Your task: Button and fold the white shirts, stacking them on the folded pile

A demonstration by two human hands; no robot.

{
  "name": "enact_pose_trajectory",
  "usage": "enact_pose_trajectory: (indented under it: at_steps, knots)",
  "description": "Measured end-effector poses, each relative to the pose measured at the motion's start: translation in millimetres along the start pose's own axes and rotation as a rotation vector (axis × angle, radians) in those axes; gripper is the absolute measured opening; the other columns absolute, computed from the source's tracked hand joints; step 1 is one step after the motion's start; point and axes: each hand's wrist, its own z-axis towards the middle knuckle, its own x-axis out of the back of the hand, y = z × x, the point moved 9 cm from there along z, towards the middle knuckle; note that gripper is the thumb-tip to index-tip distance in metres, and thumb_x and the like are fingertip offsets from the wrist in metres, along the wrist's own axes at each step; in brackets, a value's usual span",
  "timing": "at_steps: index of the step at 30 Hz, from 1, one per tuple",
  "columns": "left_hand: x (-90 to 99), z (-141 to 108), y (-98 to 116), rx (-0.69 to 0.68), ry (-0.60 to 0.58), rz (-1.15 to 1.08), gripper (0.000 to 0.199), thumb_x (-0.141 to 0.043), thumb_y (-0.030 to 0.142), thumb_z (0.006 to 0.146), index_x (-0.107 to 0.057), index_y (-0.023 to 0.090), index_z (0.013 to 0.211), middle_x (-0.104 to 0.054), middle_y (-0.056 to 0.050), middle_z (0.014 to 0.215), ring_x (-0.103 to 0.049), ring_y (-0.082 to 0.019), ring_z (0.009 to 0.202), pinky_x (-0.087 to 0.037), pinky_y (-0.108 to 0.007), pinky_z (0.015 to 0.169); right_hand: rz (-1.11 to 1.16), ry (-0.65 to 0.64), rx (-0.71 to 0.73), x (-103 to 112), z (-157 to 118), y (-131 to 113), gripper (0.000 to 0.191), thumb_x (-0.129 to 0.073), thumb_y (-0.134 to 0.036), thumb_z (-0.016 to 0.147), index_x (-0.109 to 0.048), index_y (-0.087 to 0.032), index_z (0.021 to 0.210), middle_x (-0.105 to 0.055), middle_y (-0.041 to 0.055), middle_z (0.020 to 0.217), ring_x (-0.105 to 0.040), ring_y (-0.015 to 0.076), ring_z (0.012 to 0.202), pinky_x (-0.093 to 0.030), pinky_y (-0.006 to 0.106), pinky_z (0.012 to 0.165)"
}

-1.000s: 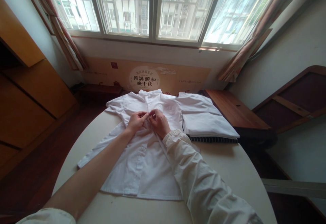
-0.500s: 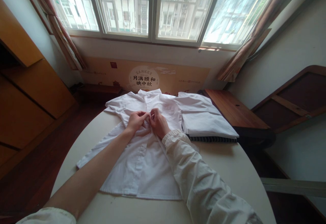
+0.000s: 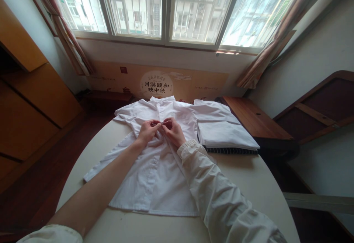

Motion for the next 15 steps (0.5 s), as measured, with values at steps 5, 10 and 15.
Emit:
enact_pose_trajectory:
  at_steps: [5, 10, 15]
  knots:
    - [-0.8, 1.7, -2.0, -0.041, -0.024, 0.014, 0.044, -0.082, 0.049, 0.077, -0.074, 0.011, 0.098, -0.074, -0.004, 0.077, -0.062, -0.012, 0.048, -0.052, -0.022, 0.043, 0.062, 0.027, -0.066, 0.3, 1.1, 10.8, 0.026, -0.078, -0.039, 0.082, -0.066, -0.023, 0.100, -0.078, 0.0038, 0.092, -0.073, 0.0200, 0.083, -0.057, 0.033, 0.078]
    - [-0.8, 2.6, -1.3, -0.084, -0.034, 0.069, 0.037, -0.079, 0.046, 0.079, -0.074, 0.013, 0.096, -0.073, -0.003, 0.073, -0.062, -0.011, 0.046, -0.048, -0.021, 0.042, 0.199, 0.037, -0.123, -0.9, 2.8, 22.2, 0.027, -0.083, -0.042, 0.075, -0.071, -0.021, 0.087, -0.078, 0.0043, 0.087, -0.073, 0.0214, 0.083, -0.058, 0.034, 0.080]
    - [0.3, 2.8, -1.0, -0.104, -0.010, 0.099, 0.033, -0.079, 0.044, 0.079, -0.075, 0.014, 0.093, -0.072, -0.003, 0.069, -0.063, -0.013, 0.045, -0.047, -0.021, 0.042, 0.295, 0.060, -0.144, 0.0, 1.8, 23.5, 0.026, -0.085, -0.039, 0.072, -0.072, -0.021, 0.085, -0.078, 0.0033, 0.086, -0.073, 0.0207, 0.081, -0.058, 0.033, 0.082]
